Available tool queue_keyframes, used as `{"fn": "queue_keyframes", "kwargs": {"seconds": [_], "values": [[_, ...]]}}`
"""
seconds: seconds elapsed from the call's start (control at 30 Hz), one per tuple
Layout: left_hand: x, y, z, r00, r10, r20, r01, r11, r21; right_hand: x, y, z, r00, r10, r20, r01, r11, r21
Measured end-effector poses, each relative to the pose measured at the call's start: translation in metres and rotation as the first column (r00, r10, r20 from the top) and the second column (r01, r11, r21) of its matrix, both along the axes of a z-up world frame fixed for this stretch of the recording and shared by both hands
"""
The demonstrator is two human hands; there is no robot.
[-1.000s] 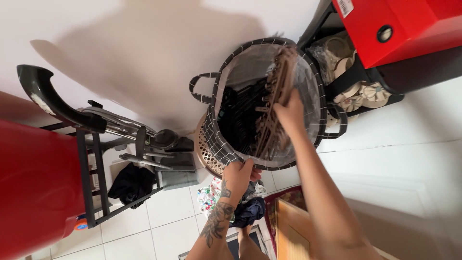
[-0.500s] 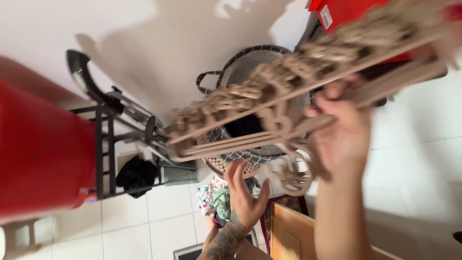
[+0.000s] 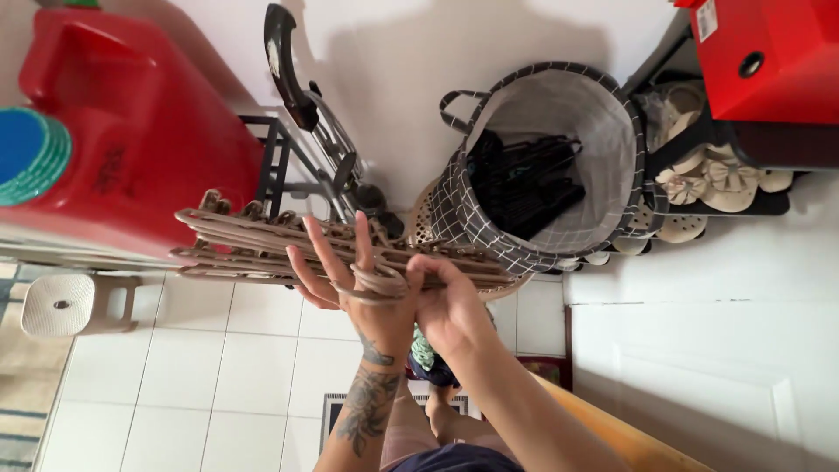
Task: Hand washing clothes in a bathroom using buckets and a washboard basin.
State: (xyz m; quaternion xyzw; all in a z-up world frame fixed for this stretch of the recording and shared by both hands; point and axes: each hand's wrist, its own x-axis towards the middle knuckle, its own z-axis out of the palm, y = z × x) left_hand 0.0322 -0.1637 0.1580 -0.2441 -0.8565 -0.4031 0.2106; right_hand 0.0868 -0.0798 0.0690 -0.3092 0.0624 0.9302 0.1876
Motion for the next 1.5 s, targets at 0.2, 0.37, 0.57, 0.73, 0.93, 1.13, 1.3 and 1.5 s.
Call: {"fn": "queue_keyframes", "kwargs": {"seconds": [0.2, 0.37, 0.57, 0.73, 0.93, 1.13, 1.3, 1.5], "values": [[-0.006, -0.004, -0.007, 0.975, -0.193, 0.106, 0.184, 0.979, 0.085, 0.022, -0.036, 0.048, 0.918, 0.147, 0.368, -0.164, 0.986, 0.016], [-0.025, -0.004, -0.038, 0.955, -0.196, 0.223, 0.199, 0.98, 0.008, 0.067, -0.013, 0.04, 0.802, 0.59, 0.098, -0.593, 0.763, 0.256], [-0.011, 0.019, -0.074, 0.719, -0.373, 0.586, 0.329, 0.926, 0.186, 0.082, 0.111, 0.055, 0.468, 0.617, 0.632, -0.691, -0.19, 0.697], [0.011, 0.048, -0.102, 0.636, -0.558, 0.533, 0.529, 0.818, 0.226, 0.056, 0.222, 0.028, 0.469, 0.061, 0.881, -0.857, -0.21, 0.471], [0.012, 0.077, -0.129, 0.533, -0.581, 0.616, 0.567, 0.785, 0.25, 0.036, 0.33, -0.169, 0.228, -0.216, 0.949, -0.83, -0.552, 0.074], [-0.008, 0.086, -0.138, 0.488, -0.567, 0.663, 0.534, 0.795, 0.287, 0.028, 0.326, -0.213, -0.026, -0.533, 0.845, -0.69, -0.602, -0.401], [-0.02, 0.092, -0.132, 0.41, -0.385, 0.827, 0.556, 0.824, 0.109, 0.042, 0.323, -0.245, 0.036, -0.689, 0.724, -0.592, -0.599, -0.54], [-0.025, 0.095, -0.138, 0.4, -0.47, 0.787, 0.57, 0.8, 0.187, 0.031, 0.32, -0.23, -0.077, -0.661, 0.746, -0.622, -0.553, -0.554]]}}
